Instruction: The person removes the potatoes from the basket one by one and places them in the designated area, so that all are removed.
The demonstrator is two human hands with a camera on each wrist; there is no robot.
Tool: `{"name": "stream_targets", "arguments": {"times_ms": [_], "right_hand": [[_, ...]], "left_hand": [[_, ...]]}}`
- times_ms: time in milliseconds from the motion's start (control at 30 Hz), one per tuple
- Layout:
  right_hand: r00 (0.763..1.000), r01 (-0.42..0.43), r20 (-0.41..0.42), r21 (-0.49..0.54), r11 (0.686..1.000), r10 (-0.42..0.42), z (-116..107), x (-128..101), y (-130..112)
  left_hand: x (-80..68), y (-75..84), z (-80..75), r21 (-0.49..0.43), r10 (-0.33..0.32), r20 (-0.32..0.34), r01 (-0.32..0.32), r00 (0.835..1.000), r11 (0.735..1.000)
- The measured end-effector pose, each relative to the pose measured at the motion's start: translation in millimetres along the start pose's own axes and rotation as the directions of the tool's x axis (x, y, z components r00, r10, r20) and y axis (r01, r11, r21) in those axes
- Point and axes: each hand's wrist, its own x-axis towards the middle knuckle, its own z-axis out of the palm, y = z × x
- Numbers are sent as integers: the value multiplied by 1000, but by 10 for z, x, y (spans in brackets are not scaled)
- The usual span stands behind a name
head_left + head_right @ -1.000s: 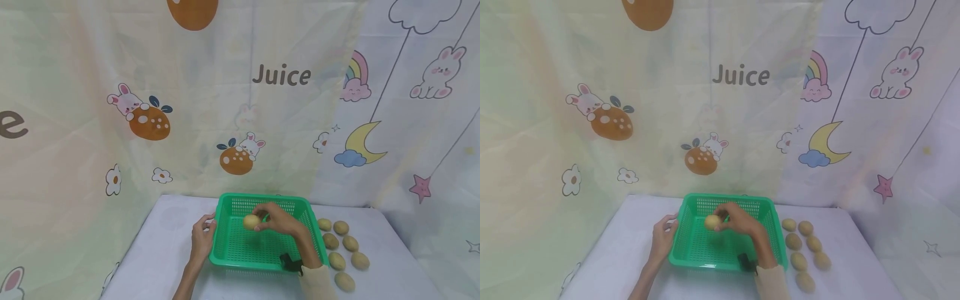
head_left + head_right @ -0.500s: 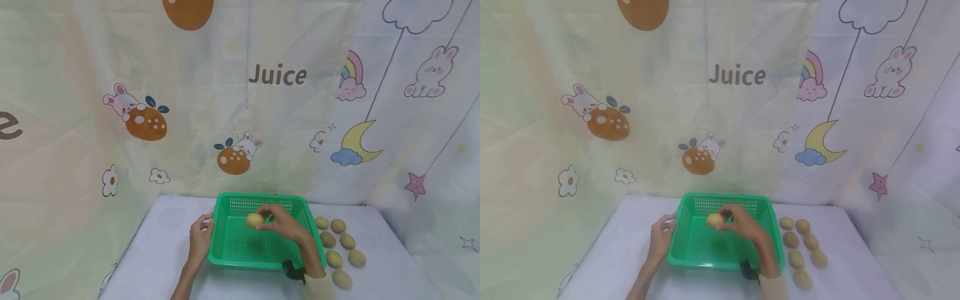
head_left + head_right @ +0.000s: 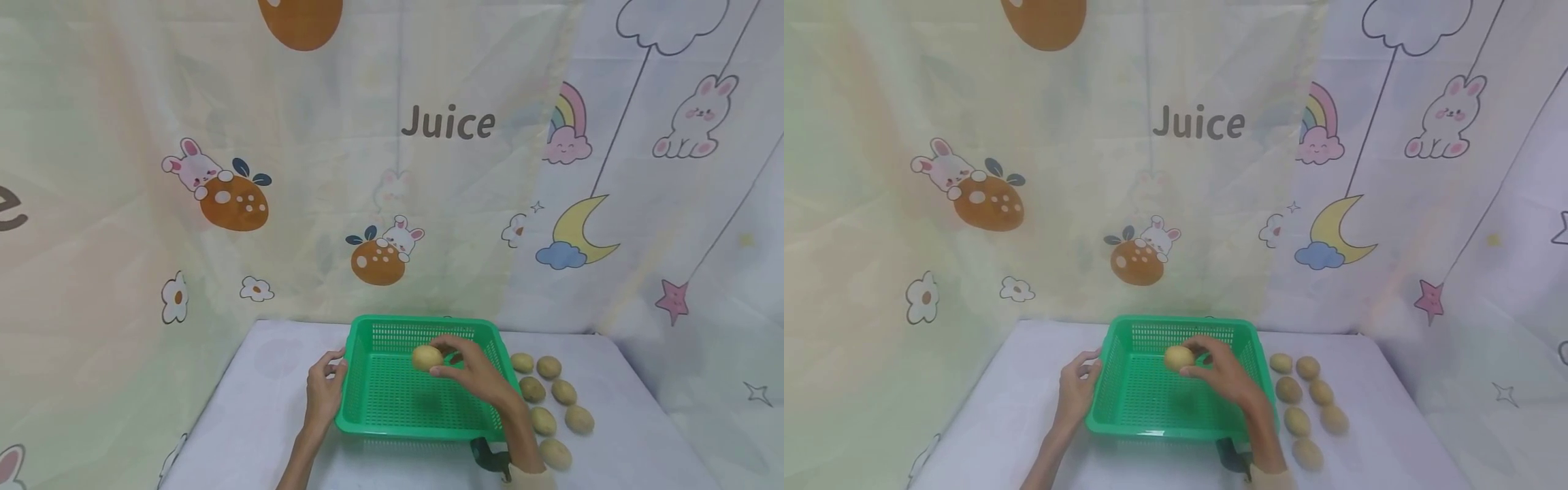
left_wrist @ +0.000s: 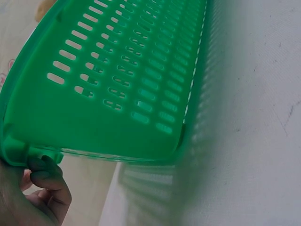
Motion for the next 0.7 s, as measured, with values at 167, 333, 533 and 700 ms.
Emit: {"name": "stream_targets", "arguments": {"times_ms": [167,333,533,700], "right_hand": [[999,18,-28,1,1000,-18,-32,-75,5],[999,16,-46,14,1000,-15,-51,-129,-7],[998,-3,-58,15,1000,4,-57,-178,10],[998,-8,-57,21,1000,9,-68,-219,36]], "left_hand": [[0,3,2,-1,3,3,-3,1000,1000],[2,-5,6,-1,-3,-3,3,1000,1000],[-10,4,2,-10,0,0,0,1000,1000],[-14,10,5,-6,8,-1,-8,1000,1000]]}}
